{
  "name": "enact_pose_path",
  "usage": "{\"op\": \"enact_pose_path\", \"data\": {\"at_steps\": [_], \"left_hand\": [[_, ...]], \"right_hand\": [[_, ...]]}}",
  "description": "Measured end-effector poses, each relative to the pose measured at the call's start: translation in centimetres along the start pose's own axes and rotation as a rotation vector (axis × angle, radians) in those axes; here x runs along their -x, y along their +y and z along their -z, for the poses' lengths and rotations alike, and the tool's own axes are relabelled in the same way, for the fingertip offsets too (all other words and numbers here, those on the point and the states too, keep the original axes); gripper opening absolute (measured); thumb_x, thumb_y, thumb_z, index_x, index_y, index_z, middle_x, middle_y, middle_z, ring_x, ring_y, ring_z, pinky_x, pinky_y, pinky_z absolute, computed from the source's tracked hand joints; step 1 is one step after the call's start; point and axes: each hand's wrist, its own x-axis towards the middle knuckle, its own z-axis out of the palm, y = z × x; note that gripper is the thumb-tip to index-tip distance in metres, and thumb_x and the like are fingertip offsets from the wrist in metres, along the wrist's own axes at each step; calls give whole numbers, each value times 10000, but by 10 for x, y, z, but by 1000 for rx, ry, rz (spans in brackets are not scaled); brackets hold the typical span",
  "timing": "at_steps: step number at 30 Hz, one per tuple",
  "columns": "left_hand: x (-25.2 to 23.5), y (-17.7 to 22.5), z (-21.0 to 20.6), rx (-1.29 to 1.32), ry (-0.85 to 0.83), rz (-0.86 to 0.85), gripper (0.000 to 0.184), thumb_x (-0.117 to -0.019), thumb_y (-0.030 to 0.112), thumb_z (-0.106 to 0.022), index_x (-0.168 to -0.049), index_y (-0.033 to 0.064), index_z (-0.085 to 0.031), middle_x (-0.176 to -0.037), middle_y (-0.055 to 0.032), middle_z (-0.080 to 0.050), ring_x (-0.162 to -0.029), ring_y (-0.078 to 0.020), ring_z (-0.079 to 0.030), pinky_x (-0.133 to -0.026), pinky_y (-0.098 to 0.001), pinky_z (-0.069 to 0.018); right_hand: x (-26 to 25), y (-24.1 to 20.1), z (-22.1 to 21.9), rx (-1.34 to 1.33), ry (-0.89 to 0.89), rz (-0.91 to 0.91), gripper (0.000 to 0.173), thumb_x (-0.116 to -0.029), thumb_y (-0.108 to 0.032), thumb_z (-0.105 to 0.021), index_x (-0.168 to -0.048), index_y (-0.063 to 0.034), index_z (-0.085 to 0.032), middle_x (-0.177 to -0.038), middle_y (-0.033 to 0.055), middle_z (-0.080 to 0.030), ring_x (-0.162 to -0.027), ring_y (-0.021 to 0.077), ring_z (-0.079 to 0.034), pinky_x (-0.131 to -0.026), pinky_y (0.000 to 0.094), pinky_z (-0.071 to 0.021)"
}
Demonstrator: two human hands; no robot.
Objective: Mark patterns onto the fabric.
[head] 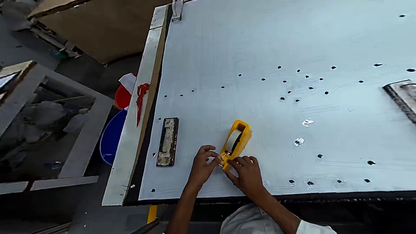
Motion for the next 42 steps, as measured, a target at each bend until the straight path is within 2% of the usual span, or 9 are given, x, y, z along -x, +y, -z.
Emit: {"op": "enact_pose_path", "data": {"at_steps": [3,8,14,17,23,29,34,38,42], "left_hand": [[17,12,11,48,32,3,106,-961,147,-704,-961,47,-736,-1213,-89,-636,-1098,-219,-614,-894,-418,-532],[40,-12,6,-29,12,92,177,-1025,180,-608,-994,36,-707,-791,-13,-708,-712,-122,-665,-707,-310,-547],[35,-36,-27,637,-6,355,199,-1061,53,-498,-926,-2,-633,-708,-20,-613,-582,-72,-572,-568,-192,-507],[46,-36,-58,568,-3,454,164,-1054,45,-513,-957,-16,-631,-712,-12,-618,-574,-59,-575,-558,-192,-507],[60,10,-132,354,-138,105,113,-988,47,-590,-996,-21,-680,-735,1,-686,-646,-62,-646,-632,-212,-551],[-36,114,-240,-15,-279,-208,150,-993,130,-657,-1059,14,-724,-797,-34,-719,-693,-119,-666,-686,-305,-564],[-60,189,-345,-143,-494,-380,236,-1018,136,-642,-1232,43,-677,-774,-72,-684,-603,-157,-608,-570,-319,-520],[-45,208,-420,-173,-617,-378,234,-990,144,-688,-1185,38,-616,-734,-55,-680,-581,-142,-622,-560,-304,-529],[-27,225,-447,-632,-591,-382,278,-1013,291,-660,-1129,40,-628,-729,-122,-644,-684,-317,-648,-611,-518,-510]], "right_hand": [[-1,-2,-1,91,48,20,350,-920,-499,-656,-1052,-212,-805,-951,-7,-758,-876,237,-704,-847,552,-502],[5,-6,-3,138,40,-32,370,-929,-534,-634,-1064,-235,-806,-965,-34,-759,-896,210,-698,-869,532,-490],[6,-6,1,9,-17,-60,350,-944,-465,-666,-1092,-178,-797,-935,12,-757,-885,236,-706,-900,558,-489],[4,2,23,-134,-182,-110,316,-998,-338,-620,-1189,-128,-758,-1095,87,-751,-1049,301,-696,-996,592,-452],[48,107,89,-64,77,-270,341,-990,-340,-639,-1254,-148,-734,-1229,78,-718,-1163,281,-671,-1010,522,-521],[119,228,160,151,240,-517,497,-969,-446,-634,-1373,-158,-667,-1434,129,-605,-1325,362,-564,-1091,602,-434],[182,250,186,260,314,-574,431,-1007,-452,-536,-1247,-162,-747,-1343,88,-674,-1266,308,-622,-1077,567,-458],[208,256,201,260,336,-638,394,-1020,-431,-524,-1177,-169,-774,-1290,43,-706,-1265,266,-628,-1114,535,-437],[222,260,206,239,315,-638,386,-1038,-410,-500,-1141,-174,-787,-1296,-14,-716,-1282,206,-624,-1141,476,-421]]}}
